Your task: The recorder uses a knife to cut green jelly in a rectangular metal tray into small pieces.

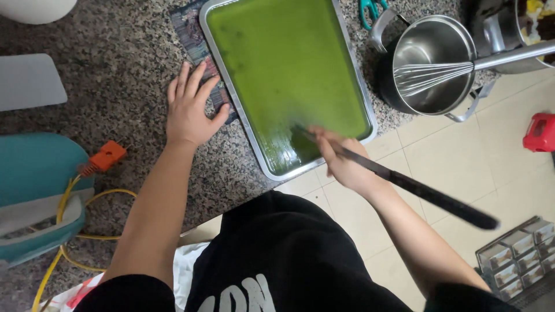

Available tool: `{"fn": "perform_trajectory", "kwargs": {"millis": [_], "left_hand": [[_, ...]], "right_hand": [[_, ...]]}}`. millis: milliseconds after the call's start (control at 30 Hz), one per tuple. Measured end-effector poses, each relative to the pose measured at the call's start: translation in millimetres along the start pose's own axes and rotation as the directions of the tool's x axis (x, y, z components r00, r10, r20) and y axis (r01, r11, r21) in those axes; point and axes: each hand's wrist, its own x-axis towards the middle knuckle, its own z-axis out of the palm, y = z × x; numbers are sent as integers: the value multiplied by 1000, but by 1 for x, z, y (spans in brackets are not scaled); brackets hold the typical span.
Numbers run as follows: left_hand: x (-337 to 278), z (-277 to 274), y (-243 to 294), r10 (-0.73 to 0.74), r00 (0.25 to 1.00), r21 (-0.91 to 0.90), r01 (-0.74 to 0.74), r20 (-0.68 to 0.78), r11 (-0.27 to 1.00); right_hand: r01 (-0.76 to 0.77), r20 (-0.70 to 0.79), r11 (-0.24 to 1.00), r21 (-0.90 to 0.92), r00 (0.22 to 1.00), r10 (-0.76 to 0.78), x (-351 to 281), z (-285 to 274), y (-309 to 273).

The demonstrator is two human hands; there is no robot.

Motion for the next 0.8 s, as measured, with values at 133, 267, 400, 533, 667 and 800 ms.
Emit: {"fn": "perform_trajectory", "kwargs": {"millis": [133, 267, 400, 533, 667, 800], "left_hand": [[1, 1, -1, -32, 998, 13, 31, 52, 999], [-1, 3, -4, -25, 998, 16, 25, 50, 1000], [0, 1, -1, -30, 998, 11, 30, 48, 1000], [-1, 2, -2, -1, 1000, 12, 1, 16, 1000], [-1, 2, -2, 20, 1000, 18, -20, -7, 1000], [1, -1, 0, 24, 999, 14, -24, -27, 1000]], "right_hand": [[76, -114, 993, 91, 991, -65, 40, 7, -10], [176, -180, 984, 35, 969, -167, 64, 14, -11], [196, -111, 977, -80, 973, -204, 52, 10, 7], [193, -37, 974, -121, 979, -198, 10, 5, 26], [86, 110, 967, -240, 992, -61, -16, -2, 27], [32, 121, 980, -198, 993, -8, -15, -12, 15]]}}
